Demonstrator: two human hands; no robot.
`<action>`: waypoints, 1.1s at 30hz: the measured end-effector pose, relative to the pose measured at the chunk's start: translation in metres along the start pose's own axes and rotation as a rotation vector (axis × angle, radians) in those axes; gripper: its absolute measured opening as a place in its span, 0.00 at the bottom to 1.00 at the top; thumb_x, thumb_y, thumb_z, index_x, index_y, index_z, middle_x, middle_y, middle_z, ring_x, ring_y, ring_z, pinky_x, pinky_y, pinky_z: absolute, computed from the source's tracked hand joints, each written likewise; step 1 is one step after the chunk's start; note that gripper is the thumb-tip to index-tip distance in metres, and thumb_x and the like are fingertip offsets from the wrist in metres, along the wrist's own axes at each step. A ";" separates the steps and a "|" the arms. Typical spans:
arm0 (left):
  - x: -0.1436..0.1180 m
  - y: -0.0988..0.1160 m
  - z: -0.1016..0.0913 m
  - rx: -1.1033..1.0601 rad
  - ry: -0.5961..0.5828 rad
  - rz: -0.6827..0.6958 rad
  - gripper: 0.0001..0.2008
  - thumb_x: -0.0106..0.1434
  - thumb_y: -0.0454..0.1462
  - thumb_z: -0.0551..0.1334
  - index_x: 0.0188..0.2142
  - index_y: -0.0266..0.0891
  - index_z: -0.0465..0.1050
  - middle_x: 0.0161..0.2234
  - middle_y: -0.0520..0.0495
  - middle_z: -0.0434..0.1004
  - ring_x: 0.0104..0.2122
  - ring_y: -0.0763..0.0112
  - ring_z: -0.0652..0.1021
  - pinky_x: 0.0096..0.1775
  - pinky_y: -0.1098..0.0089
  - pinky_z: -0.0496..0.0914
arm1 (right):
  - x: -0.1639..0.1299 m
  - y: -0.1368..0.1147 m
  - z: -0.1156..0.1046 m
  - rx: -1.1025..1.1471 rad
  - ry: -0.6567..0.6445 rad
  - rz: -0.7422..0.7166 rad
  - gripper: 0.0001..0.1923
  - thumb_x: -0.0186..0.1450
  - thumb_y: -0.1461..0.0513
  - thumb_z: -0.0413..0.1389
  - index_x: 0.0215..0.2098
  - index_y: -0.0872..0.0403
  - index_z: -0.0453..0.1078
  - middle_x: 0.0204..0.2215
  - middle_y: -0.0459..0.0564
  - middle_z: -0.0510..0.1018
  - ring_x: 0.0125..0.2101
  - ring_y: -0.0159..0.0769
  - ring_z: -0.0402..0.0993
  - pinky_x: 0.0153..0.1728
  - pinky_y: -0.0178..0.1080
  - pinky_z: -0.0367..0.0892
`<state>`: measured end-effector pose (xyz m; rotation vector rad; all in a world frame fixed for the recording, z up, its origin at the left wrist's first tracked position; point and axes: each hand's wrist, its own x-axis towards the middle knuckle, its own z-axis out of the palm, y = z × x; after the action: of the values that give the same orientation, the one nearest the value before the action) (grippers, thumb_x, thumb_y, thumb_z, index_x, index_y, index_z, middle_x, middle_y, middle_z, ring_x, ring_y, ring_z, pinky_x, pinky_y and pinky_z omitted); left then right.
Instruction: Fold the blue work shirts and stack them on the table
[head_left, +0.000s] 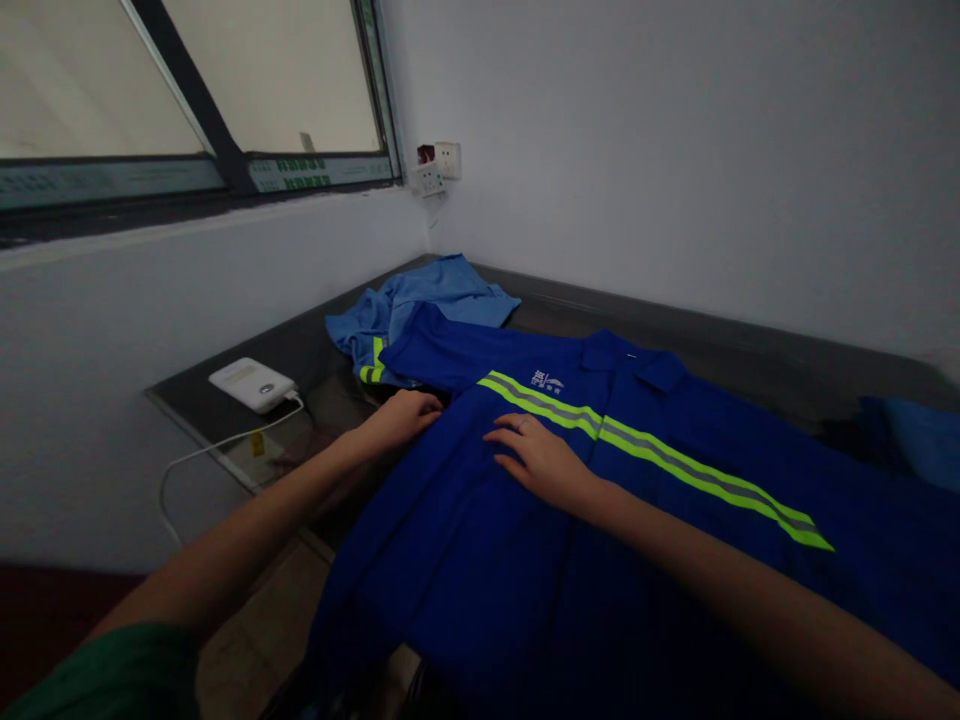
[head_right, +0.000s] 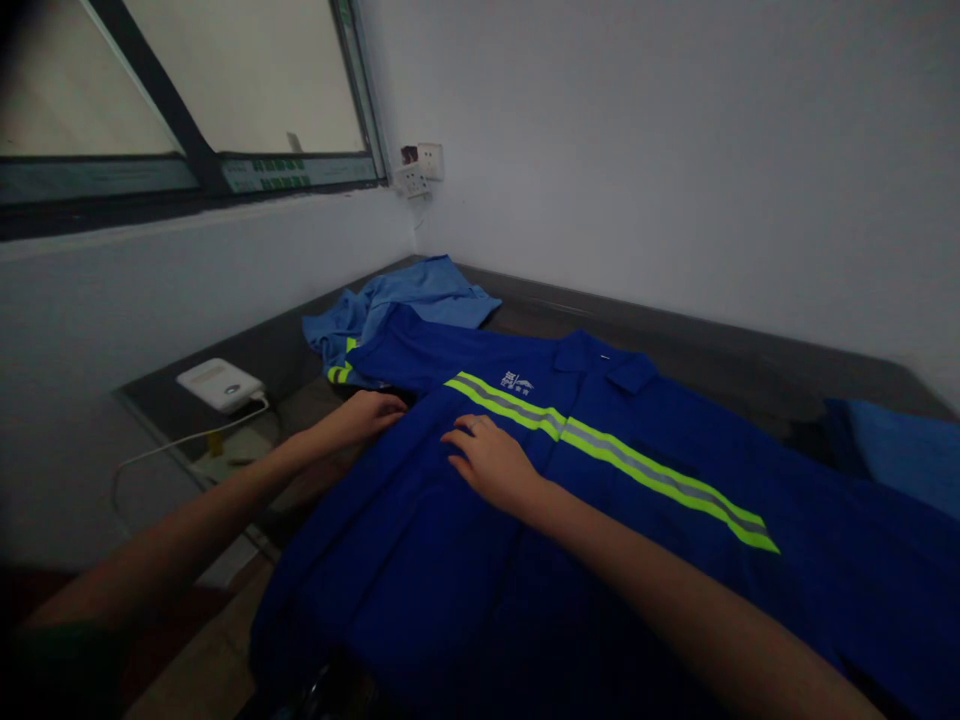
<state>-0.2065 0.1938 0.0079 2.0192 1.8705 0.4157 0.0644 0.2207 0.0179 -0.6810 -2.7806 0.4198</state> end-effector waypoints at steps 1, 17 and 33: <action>0.004 0.002 0.004 -0.025 0.026 0.003 0.12 0.59 0.38 0.56 0.35 0.40 0.78 0.35 0.46 0.81 0.33 0.67 0.79 0.34 0.73 0.67 | -0.004 -0.008 0.004 -0.022 -0.030 -0.010 0.18 0.68 0.60 0.51 0.55 0.52 0.68 0.56 0.57 0.67 0.56 0.44 0.62 0.55 0.48 0.63; 0.016 0.009 0.021 -0.041 0.300 -0.134 0.06 0.61 0.34 0.56 0.36 0.38 0.72 0.35 0.44 0.77 0.36 0.65 0.76 0.40 0.68 0.68 | -0.036 -0.023 0.044 -0.173 -0.032 -0.063 0.29 0.69 0.50 0.46 0.66 0.45 0.50 0.66 0.53 0.52 0.65 0.47 0.45 0.62 0.59 0.43; 0.011 -0.003 0.013 -0.124 0.198 -0.283 0.15 0.62 0.43 0.55 0.30 0.34 0.73 0.22 0.48 0.73 0.24 0.69 0.73 0.27 0.73 0.64 | -0.035 -0.025 0.041 -0.220 -0.068 -0.069 0.27 0.70 0.51 0.45 0.66 0.47 0.52 0.65 0.53 0.55 0.64 0.48 0.50 0.61 0.58 0.48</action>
<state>-0.2025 0.2040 -0.0058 1.6531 2.1510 0.6527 0.0719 0.1736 -0.0182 -0.6257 -2.9334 0.1269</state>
